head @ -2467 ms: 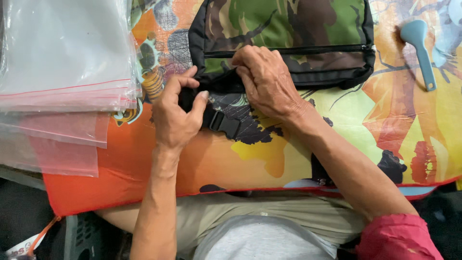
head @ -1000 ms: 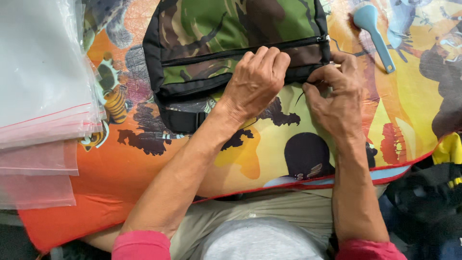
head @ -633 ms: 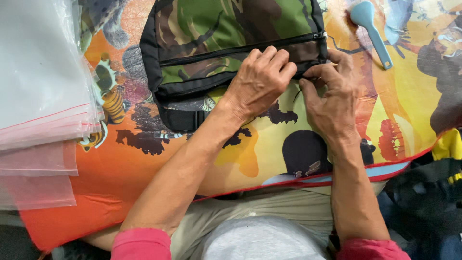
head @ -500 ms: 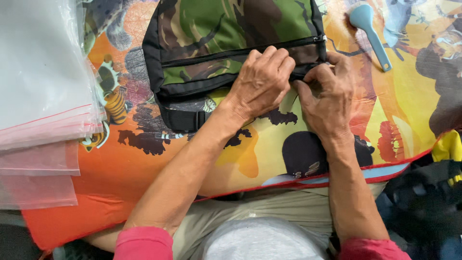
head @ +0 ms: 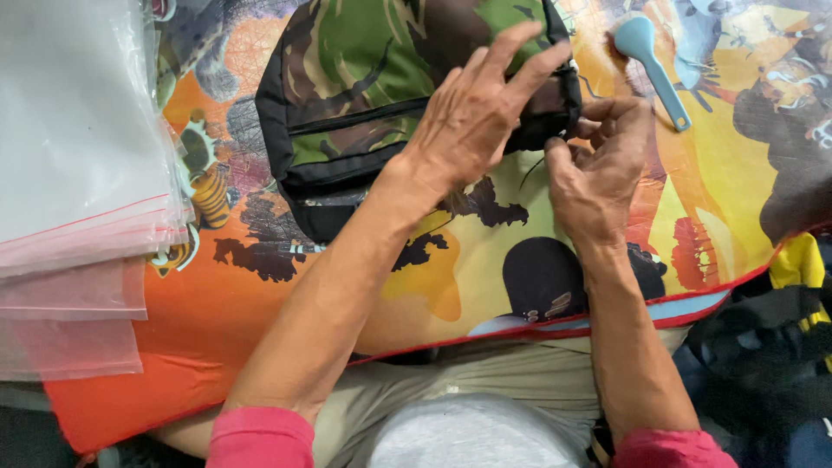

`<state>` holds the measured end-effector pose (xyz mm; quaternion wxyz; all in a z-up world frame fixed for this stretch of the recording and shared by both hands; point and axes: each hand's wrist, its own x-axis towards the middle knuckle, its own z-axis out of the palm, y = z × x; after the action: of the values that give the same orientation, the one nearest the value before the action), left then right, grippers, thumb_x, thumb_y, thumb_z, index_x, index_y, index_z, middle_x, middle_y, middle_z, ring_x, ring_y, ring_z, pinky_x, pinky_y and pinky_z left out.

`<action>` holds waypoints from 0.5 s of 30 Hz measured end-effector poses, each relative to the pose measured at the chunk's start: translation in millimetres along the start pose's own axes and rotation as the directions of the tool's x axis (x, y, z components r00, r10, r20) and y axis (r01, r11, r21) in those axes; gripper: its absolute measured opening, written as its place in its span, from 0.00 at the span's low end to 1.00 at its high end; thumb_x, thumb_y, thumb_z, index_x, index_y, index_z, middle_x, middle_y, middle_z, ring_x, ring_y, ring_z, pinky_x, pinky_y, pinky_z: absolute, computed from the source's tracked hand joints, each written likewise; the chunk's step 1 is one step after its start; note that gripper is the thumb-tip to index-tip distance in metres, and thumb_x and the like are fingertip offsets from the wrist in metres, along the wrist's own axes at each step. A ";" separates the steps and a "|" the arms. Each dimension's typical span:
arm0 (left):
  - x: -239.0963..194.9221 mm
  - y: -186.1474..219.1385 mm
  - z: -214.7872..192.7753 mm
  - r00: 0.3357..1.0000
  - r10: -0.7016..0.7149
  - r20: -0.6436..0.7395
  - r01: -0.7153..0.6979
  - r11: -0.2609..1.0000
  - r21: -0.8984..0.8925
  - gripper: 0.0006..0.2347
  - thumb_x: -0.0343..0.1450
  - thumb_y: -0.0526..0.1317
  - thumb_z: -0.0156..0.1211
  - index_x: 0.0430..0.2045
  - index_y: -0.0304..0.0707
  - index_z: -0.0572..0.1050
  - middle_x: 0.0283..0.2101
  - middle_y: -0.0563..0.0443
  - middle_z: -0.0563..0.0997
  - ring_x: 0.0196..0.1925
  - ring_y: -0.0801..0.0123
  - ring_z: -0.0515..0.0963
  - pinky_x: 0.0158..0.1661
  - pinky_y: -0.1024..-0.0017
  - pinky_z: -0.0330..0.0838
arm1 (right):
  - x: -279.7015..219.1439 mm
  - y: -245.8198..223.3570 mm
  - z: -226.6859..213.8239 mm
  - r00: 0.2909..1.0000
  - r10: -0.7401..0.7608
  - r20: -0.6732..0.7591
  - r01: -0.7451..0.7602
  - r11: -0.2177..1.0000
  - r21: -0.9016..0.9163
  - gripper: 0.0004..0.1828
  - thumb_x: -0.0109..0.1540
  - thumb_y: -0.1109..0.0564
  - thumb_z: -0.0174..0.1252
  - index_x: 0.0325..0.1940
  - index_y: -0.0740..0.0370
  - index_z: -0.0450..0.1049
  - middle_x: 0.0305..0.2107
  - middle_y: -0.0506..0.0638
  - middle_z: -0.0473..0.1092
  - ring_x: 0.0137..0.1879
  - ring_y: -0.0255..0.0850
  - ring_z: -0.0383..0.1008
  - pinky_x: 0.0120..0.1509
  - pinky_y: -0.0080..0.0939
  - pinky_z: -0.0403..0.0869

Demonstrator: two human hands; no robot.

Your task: The person uses a small brush to clean the exterior of a camouflage-patterned bag. They brush the main body, the zipper area, and the shoulder straps, then adjust the straps and zip the bag closed.

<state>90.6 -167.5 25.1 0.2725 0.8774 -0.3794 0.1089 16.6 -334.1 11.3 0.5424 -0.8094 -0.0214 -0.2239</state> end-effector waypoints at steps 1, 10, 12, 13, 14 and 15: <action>6.4 -0.5 -6.2 0.998 -0.003 0.061 -0.012 0.970 0.242 0.37 0.75 0.24 0.55 0.77 0.63 0.51 0.78 0.50 0.48 0.53 0.49 0.75 0.43 0.51 0.75 | 2.6 -4.0 -0.6 0.999 -0.032 0.006 0.031 0.997 0.075 0.21 0.59 0.74 0.52 0.50 0.61 0.55 0.47 0.56 0.60 0.51 0.44 0.67 0.51 0.36 0.73; 57.8 5.6 -70.3 0.929 0.367 0.043 -0.357 0.860 0.364 0.18 0.55 0.27 0.64 0.37 0.43 0.71 0.33 0.52 0.80 0.34 0.56 0.82 0.21 0.58 0.71 | -4.1 -41.9 8.9 0.991 -0.087 0.103 0.049 0.945 0.323 0.44 0.60 0.45 0.69 0.69 0.59 0.50 0.63 0.57 0.55 0.71 0.52 0.66 0.69 0.47 0.75; 48.8 -3.1 -98.7 0.939 0.344 -0.009 -0.318 0.877 0.361 0.16 0.57 0.28 0.65 0.35 0.43 0.70 0.32 0.51 0.78 0.33 0.55 0.79 0.22 0.58 0.69 | -7.2 -38.3 20.1 0.969 -0.057 0.240 -0.006 0.967 0.256 0.42 0.57 0.47 0.72 0.65 0.60 0.54 0.59 0.54 0.60 0.65 0.46 0.66 0.67 0.43 0.72; 38.1 0.0 -98.1 0.947 0.315 -0.062 -0.276 0.898 0.344 0.14 0.58 0.29 0.65 0.33 0.42 0.69 0.30 0.51 0.76 0.32 0.55 0.76 0.24 0.57 0.67 | -11.0 -36.3 24.4 0.927 -0.006 0.376 -0.063 0.983 0.172 0.41 0.54 0.49 0.75 0.61 0.61 0.57 0.54 0.51 0.65 0.59 0.40 0.66 0.65 0.39 0.70; 27.9 1.2 -106.8 0.952 0.284 -0.115 -0.234 0.917 0.324 0.13 0.60 0.30 0.66 0.32 0.41 0.68 0.29 0.51 0.73 0.31 0.55 0.72 0.25 0.56 0.65 | -16.3 -26.0 27.5 0.928 -0.003 0.374 -0.067 0.983 0.173 0.41 0.54 0.49 0.75 0.61 0.61 0.57 0.54 0.51 0.65 0.59 0.40 0.66 0.65 0.39 0.70; 18.2 2.3 -116.8 0.952 0.250 -0.176 -0.188 0.933 0.307 0.12 0.62 0.31 0.66 0.30 0.41 0.67 0.28 0.51 0.71 0.30 0.55 0.69 0.26 0.56 0.63 | -18.8 -15.5 30.5 0.949 -0.089 0.303 0.047 0.988 0.144 0.38 0.57 0.54 0.73 0.62 0.67 0.60 0.51 0.62 0.66 0.59 0.55 0.70 0.63 0.53 0.71</action>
<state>103.3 -114.3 129.9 0.1674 0.8428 -0.4243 0.2858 5.8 -296.7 8.0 0.5778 -0.7947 -0.1491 -0.1113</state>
